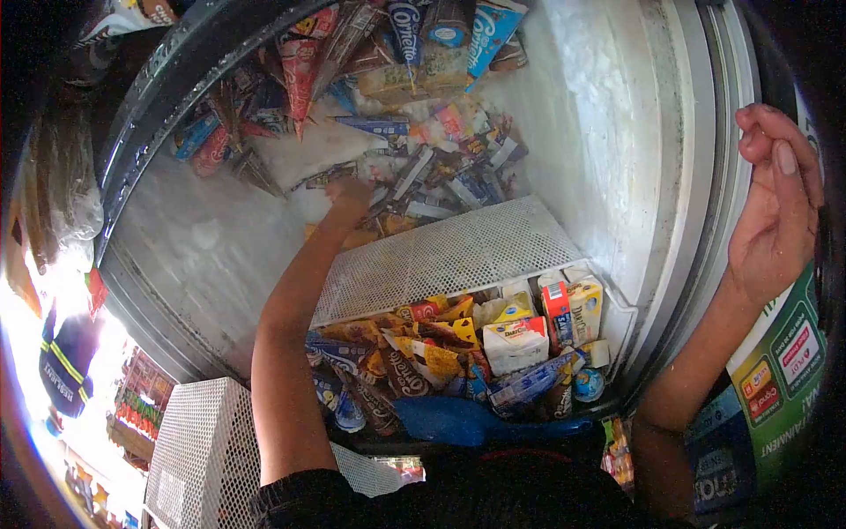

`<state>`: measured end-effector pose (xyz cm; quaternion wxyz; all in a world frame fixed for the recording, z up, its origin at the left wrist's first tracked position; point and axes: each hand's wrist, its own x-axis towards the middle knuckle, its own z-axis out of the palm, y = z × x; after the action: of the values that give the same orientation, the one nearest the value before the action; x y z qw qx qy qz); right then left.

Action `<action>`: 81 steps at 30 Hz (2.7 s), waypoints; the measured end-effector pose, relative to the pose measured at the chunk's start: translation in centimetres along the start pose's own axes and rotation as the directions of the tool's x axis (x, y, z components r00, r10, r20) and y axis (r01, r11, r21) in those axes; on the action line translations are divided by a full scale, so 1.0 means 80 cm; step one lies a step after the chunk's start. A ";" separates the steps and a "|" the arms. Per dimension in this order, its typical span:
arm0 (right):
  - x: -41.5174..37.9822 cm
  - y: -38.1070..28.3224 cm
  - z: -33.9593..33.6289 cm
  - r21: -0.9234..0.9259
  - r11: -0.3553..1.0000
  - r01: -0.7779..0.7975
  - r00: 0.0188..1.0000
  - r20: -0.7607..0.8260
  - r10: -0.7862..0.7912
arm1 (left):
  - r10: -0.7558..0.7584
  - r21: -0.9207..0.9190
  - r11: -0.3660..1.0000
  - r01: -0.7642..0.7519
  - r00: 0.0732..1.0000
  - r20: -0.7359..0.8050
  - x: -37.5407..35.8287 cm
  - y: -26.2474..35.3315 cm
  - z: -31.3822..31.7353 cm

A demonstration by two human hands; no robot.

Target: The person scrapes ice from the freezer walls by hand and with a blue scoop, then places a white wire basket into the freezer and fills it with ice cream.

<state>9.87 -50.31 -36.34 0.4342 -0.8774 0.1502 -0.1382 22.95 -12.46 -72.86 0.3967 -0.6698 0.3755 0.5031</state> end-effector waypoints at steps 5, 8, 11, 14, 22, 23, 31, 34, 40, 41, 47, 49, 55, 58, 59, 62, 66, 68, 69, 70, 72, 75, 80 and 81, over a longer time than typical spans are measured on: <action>0.003 -0.002 -0.002 0.000 1.000 -0.015 0.999 0.032 0.015 | 0.174 -0.316 0.890 -0.328 0.886 -0.431 0.040 0.065 -0.030; 0.004 -0.003 0.000 0.024 0.999 -0.022 1.000 0.016 0.022 | 0.018 -0.383 0.803 -0.456 0.661 -0.750 0.062 0.105 -0.041; 0.004 -0.002 0.001 0.028 0.999 -0.026 1.000 0.014 0.026 | 0.185 -0.093 0.948 -0.304 0.767 -0.615 0.053 0.140 -0.076; 0.003 -0.008 0.004 0.031 0.999 -0.039 0.999 0.007 0.039 | 0.430 0.093 0.857 -0.507 0.606 -0.670 0.047 0.166 -0.084; -0.004 0.012 -0.021 0.001 1.000 0.009 0.996 0.085 -0.009 | 0.523 0.164 0.564 -0.809 0.197 -0.829 0.080 0.265 -0.059; -0.003 0.012 -0.023 -0.007 0.999 0.032 0.993 0.116 -0.031 | 0.479 0.007 0.594 -0.804 0.347 -0.806 0.065 0.263 -0.063; -0.005 0.019 -0.026 0.010 1.000 -0.007 0.999 0.051 0.007 | 0.799 0.254 0.553 -0.793 0.419 -0.432 0.076 0.155 0.027; -0.004 0.020 -0.028 -0.083 0.997 0.001 0.995 0.095 0.007 | 0.826 0.445 0.521 -0.729 0.298 -0.479 0.062 0.100 0.020; -0.003 0.022 -0.031 -0.005 1.000 0.011 0.996 0.093 -0.010 | 0.751 0.385 0.650 -0.655 0.475 -0.459 0.078 0.035 0.025; -0.004 0.021 -0.028 -0.019 1.000 0.006 0.997 0.079 -0.004 | 0.753 0.388 0.649 -0.654 0.478 -0.452 0.090 0.030 0.033; -0.002 0.024 -0.029 -0.035 0.999 0.041 0.996 0.081 -0.038 | 0.701 -0.270 0.673 -0.689 0.710 -0.063 0.021 0.060 -0.029; -0.003 0.021 -0.026 -0.036 0.999 0.036 0.997 0.067 -0.034 | 0.684 -0.177 0.593 -0.786 0.607 -0.405 0.040 0.099 -0.028; -0.003 0.018 -0.020 -0.039 0.999 0.011 1.000 0.026 -0.010 | 0.424 -0.127 0.591 -0.797 0.440 -0.791 0.137 0.208 -0.012; -0.004 0.015 -0.018 -0.035 0.999 -0.002 1.000 0.005 0.002 | 0.377 -0.050 0.802 -0.596 0.569 -0.731 0.127 0.209 -0.021; -0.004 0.013 -0.018 -0.030 1.000 -0.007 1.000 -0.002 0.007 | 0.398 0.069 0.835 -0.546 0.512 -0.761 0.108 0.204 -0.028; -0.004 0.011 -0.015 -0.012 1.000 -0.026 1.000 -0.018 0.026 | 0.490 0.097 0.709 -0.699 0.389 -0.780 0.066 0.170 -0.045; 0.001 0.004 -0.001 0.057 0.997 -0.043 0.996 -0.080 0.048 | 0.536 -0.320 0.703 -0.635 0.769 -0.348 0.015 0.121 -0.099; 0.005 -0.002 0.010 0.125 0.991 -0.043 0.991 -0.123 0.059 | 0.500 -0.494 0.733 -0.468 0.863 -0.076 -0.020 0.078 -0.134; 0.008 -0.003 0.016 0.157 0.987 -0.033 0.988 -0.143 0.055 | 0.473 -0.487 0.747 -0.452 0.877 -0.089 -0.044 0.062 -0.147; 0.009 -0.007 0.019 0.167 0.986 0.002 0.986 -0.163 0.026 | 0.432 -0.480 0.752 -0.451 0.888 -0.158 -0.070 0.049 -0.156; 0.008 -0.018 0.024 0.303 0.953 -0.024 0.982 -0.173 0.080 | 0.458 -0.276 0.803 -0.529 0.843 -0.282 -0.125 0.038 -0.188; 0.008 -0.022 0.022 0.401 0.915 -0.039 0.982 -0.152 0.108 | 0.512 -0.435 0.726 -0.533 0.841 -0.176 -0.266 0.030 -0.265; 0.008 -0.024 0.020 0.398 0.917 -0.023 0.982 -0.164 0.096 | 0.463 -0.092 0.430 -0.898 0.307 -0.832 -0.453 -0.018 -0.308; 0.009 -0.023 0.021 0.395 0.918 -0.039 0.978 -0.174 0.116 | 0.373 0.011 0.380 -0.925 0.143 -0.917 -0.488 -0.033 -0.312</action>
<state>11.39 -48.29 -35.77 0.5885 -0.7490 0.1961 -0.2327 26.49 -30.05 -30.03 -0.3343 -0.6381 0.6038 0.3412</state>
